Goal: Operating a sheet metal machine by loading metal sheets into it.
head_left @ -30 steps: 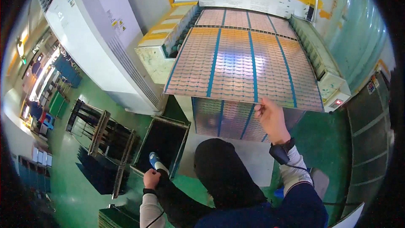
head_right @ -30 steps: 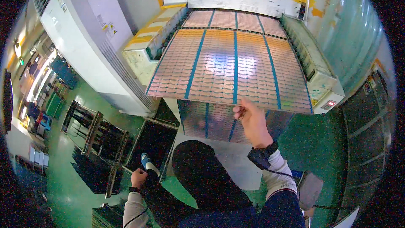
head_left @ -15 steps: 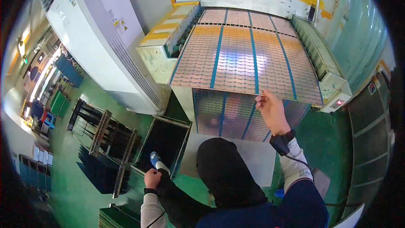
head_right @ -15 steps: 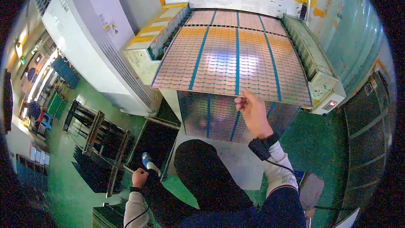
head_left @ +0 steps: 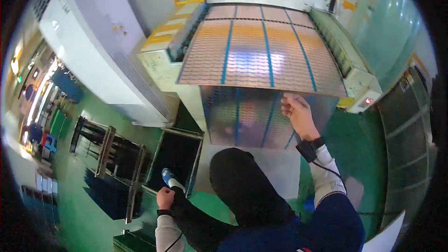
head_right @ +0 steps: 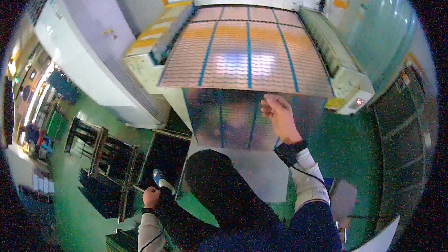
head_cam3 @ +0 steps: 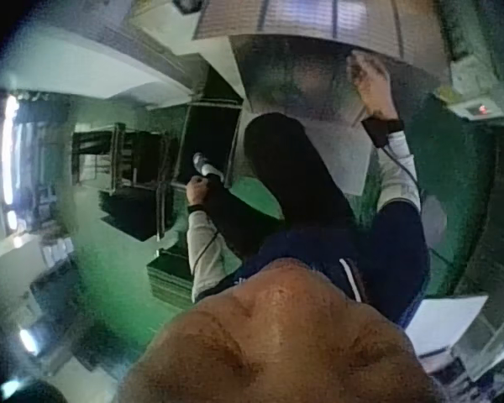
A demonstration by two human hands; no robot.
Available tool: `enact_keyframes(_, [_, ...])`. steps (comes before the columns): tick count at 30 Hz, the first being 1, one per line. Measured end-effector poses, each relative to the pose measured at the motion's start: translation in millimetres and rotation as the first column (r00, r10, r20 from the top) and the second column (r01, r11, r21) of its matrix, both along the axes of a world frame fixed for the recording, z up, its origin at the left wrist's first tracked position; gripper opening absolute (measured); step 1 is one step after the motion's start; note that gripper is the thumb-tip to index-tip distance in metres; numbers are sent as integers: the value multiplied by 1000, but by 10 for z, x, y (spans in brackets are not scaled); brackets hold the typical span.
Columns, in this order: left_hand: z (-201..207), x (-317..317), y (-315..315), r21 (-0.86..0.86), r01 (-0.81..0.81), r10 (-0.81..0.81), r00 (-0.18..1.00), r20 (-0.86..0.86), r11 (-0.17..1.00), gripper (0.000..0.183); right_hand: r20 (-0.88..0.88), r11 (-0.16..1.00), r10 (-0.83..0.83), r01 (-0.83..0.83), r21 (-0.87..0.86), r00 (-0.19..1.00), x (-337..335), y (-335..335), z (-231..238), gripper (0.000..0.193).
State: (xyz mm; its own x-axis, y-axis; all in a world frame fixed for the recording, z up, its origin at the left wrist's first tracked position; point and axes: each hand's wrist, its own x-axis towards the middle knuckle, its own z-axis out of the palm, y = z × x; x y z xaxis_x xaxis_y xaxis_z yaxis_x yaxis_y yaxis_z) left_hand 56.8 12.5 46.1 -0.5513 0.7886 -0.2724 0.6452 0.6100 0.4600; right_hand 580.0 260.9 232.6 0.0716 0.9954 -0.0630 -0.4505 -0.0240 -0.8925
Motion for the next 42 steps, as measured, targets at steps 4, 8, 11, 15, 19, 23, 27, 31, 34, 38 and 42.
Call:
enact_keyframes(4, [-355,-281,-198,111,58,-49,995,-81,992,20,81,928,-364,369,-53,928,597,14,-530,19])
enact_keyframes(8, [-397,-304,-170,74,29,-24,997,-68,997,19,275,745,-640,667,-9,718,1339,-112,-886,23])
enact_keyframes(11, [-363,-305,-146,76,59,-56,998,-40,995,19,398,699,-680,709,97,616,1759,-130,-1128,33])
enact_keyframes(15, [-332,-267,-139,95,61,-55,996,-66,994,18,503,813,-537,575,93,678,1871,-137,-1253,46])
enact_keyframes(19, [-309,-287,-147,71,52,-48,997,-64,996,17,491,726,-645,671,152,586,1698,-123,-1315,46])
enact_keyframes(23, [-353,-304,-158,62,31,-26,996,-82,998,17,508,711,-632,699,81,585,1673,-52,-1183,44])
enact_keyframes(27, [-368,-320,-196,83,41,-35,997,-69,996,17,454,731,-621,681,43,638,1676,-23,-1111,45])
enact_keyframes(31, [-397,-330,-166,85,52,-49,998,-45,995,17,446,742,-616,668,54,649,1769,-18,-1173,43])
enact_keyframes(34, [-423,-345,-171,78,48,-45,998,-40,996,18,463,719,-640,691,79,613,1735,-61,-1174,40])
enact_keyframes(38, [-411,-341,-187,96,53,-48,998,-48,994,19,488,724,-625,687,68,610,1653,-196,-1071,42])
enact_keyframes(42, [-396,-300,-148,104,79,-72,995,-71,991,19,520,722,-630,682,117,577,1751,-296,-1021,41])
